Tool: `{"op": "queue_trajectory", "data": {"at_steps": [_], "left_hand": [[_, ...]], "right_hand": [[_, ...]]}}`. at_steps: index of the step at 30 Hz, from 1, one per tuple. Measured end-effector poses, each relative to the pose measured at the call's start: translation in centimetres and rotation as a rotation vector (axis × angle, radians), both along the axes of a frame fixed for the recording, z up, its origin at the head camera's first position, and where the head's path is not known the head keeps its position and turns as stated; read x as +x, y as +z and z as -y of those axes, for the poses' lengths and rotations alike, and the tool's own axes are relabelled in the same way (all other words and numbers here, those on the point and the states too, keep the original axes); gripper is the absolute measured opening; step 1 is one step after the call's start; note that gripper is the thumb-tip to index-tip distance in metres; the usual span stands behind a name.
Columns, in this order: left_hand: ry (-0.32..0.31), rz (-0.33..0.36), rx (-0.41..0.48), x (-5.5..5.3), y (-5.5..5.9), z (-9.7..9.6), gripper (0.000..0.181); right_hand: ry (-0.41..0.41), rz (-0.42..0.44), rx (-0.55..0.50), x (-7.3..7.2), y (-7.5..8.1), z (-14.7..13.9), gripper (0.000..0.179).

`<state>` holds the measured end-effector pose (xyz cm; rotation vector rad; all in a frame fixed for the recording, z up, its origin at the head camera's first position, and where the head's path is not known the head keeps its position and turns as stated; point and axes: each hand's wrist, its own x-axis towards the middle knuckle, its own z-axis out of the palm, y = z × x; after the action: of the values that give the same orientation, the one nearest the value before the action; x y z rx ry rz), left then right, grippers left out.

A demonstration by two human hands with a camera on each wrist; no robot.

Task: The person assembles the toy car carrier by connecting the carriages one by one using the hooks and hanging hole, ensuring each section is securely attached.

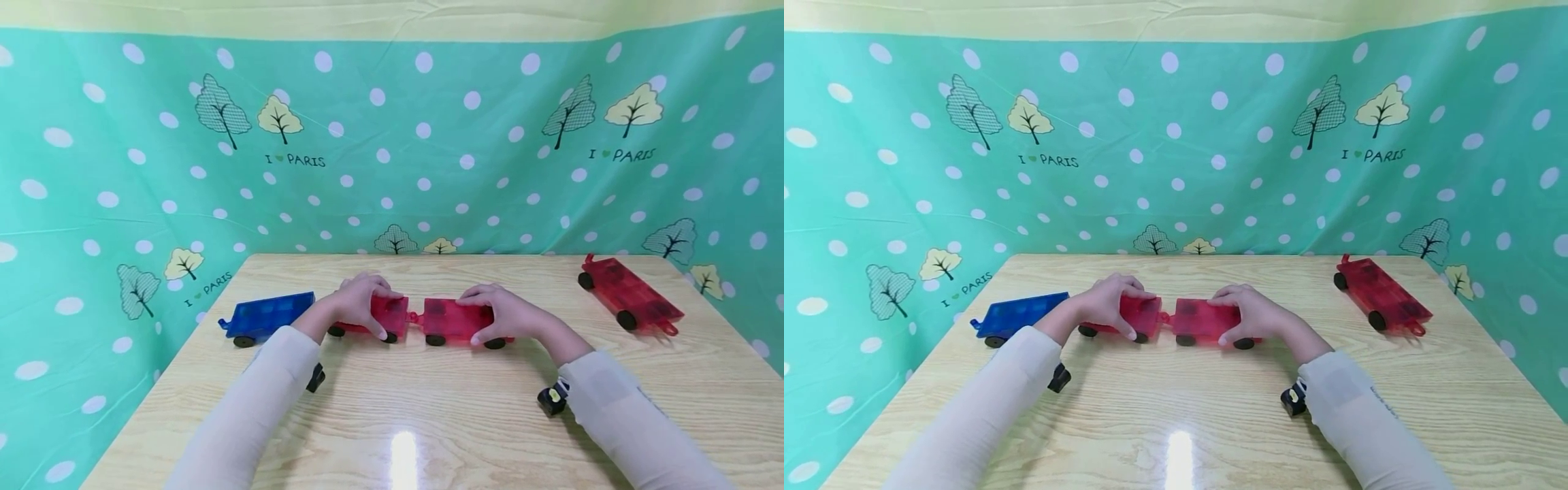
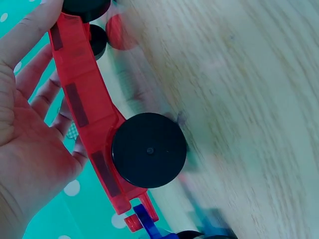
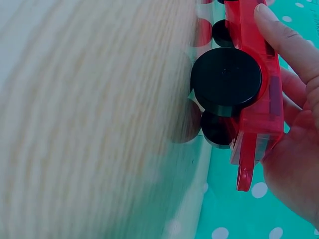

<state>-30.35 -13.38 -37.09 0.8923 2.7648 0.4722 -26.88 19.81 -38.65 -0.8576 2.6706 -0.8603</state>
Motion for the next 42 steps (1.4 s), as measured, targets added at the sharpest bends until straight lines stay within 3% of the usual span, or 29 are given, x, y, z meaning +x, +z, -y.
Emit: {"op": "queue_trajectory", "data": {"at_steps": [14, 26, 37, 42], "left_hand": [[-0.001, 0.003, 0.008, 0.2, -0.2, 0.4, 0.080], [-0.009, 0.006, 0.025, 0.2, -0.5, 0.7, 0.079], [-0.018, 0.000, 0.019, 0.2, -0.5, 0.7, 0.079], [-0.003, 0.012, 0.028, 0.2, -0.5, 0.7, 0.079]], "right_hand": [[-0.025, -0.035, -0.041, 0.5, -0.2, -1.6, 0.068], [-0.100, -0.095, -0.214, 1.4, -0.7, -3.1, 0.053], [-0.194, -0.137, -0.367, 2.3, -0.1, -4.1, 0.042], [-0.216, -0.173, -0.386, 2.5, 0.0, -4.7, 0.039]]}}
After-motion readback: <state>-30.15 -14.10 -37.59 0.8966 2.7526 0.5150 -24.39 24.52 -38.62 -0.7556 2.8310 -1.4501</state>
